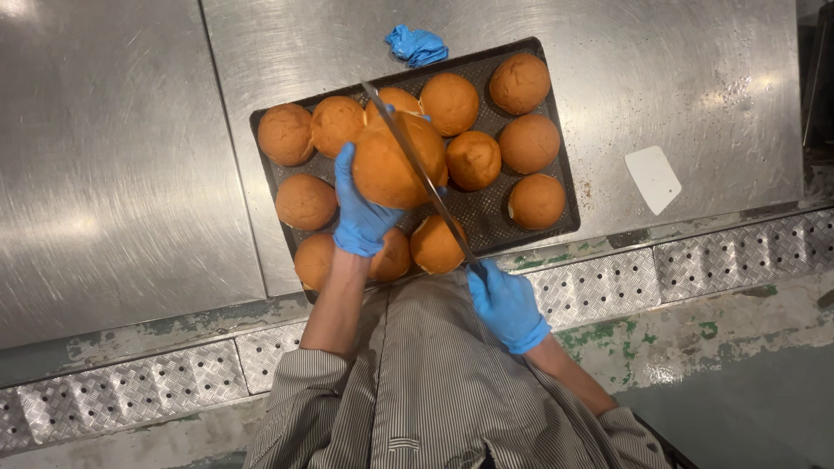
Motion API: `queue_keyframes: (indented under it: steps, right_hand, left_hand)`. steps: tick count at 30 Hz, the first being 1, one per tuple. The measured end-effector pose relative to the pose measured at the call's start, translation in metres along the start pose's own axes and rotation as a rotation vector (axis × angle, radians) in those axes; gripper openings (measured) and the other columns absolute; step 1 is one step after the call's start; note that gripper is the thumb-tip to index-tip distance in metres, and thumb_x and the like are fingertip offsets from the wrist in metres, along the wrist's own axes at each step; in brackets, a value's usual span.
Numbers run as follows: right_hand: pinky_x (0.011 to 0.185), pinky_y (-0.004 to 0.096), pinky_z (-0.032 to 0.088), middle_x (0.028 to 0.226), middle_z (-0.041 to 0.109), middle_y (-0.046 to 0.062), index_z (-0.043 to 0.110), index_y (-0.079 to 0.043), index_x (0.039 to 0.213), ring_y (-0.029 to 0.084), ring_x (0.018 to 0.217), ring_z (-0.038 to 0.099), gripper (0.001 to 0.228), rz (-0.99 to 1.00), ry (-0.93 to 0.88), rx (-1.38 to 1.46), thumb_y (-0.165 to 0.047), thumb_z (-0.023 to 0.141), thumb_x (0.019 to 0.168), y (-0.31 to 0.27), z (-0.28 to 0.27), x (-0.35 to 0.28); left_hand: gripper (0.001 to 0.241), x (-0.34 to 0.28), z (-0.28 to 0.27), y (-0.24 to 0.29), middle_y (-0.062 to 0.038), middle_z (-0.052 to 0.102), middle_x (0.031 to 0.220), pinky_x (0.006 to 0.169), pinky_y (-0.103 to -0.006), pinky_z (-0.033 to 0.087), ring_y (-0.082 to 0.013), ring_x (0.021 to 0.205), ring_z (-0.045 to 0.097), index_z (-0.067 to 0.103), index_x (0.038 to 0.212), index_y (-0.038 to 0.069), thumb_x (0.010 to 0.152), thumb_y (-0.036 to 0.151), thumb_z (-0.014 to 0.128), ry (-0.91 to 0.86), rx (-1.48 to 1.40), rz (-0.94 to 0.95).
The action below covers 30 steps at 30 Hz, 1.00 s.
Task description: The person cuts several buns on a tray using a long knife, handling each bun individually and making multiple vertical cuts into the top of each one.
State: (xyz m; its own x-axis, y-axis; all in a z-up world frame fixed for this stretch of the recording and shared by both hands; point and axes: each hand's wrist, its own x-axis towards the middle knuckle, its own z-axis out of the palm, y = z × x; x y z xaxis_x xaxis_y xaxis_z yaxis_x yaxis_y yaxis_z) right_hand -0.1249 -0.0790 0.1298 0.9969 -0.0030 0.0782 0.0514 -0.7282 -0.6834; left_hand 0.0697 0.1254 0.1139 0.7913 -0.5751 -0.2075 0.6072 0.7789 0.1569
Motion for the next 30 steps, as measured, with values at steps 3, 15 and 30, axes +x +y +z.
queue_keyframes:
  steps: [3,15,30]
  right_hand:
    - [0.042,0.037,0.047,0.06,0.062,0.011,0.059,0.001,0.107,0.027,0.045,0.062,0.024,0.0,0.05,-0.012,-0.022,0.058,0.104,-0.009,0.005,0.021]
    - [0.045,0.044,0.051,0.061,0.065,0.016,0.06,0.002,0.114,0.034,0.048,0.064,0.032,0.019,-0.048,-0.032,-0.026,0.061,0.098,0.018,0.008,-0.017]
    - [0.047,0.043,0.051,0.056,0.064,0.017,0.061,0.003,0.114,0.033,0.047,0.065,0.038,-0.009,-0.134,-0.126,-0.033,0.057,0.101,0.033,0.027,0.009]
  left_hand:
    - [0.075,0.003,-0.011,-0.018,-0.014,0.053,0.154,0.116,-0.059,0.045,-0.0364,0.139,0.055,0.045,0.155,0.012,0.096,0.056,0.06,0.164,-0.072,-0.049]
    - [0.067,0.001,0.007,0.01,-0.012,0.056,0.146,0.105,-0.0662,0.049,-0.0366,0.131,0.057,0.047,0.147,0.015,0.093,0.053,0.06,-0.013,0.032,0.046]
    - [0.072,-0.006,0.038,0.023,-0.014,0.049,0.155,0.103,-0.071,0.05,-0.0386,0.136,0.054,0.041,0.159,0.018,0.097,0.051,0.056,-0.056,0.032,0.053]
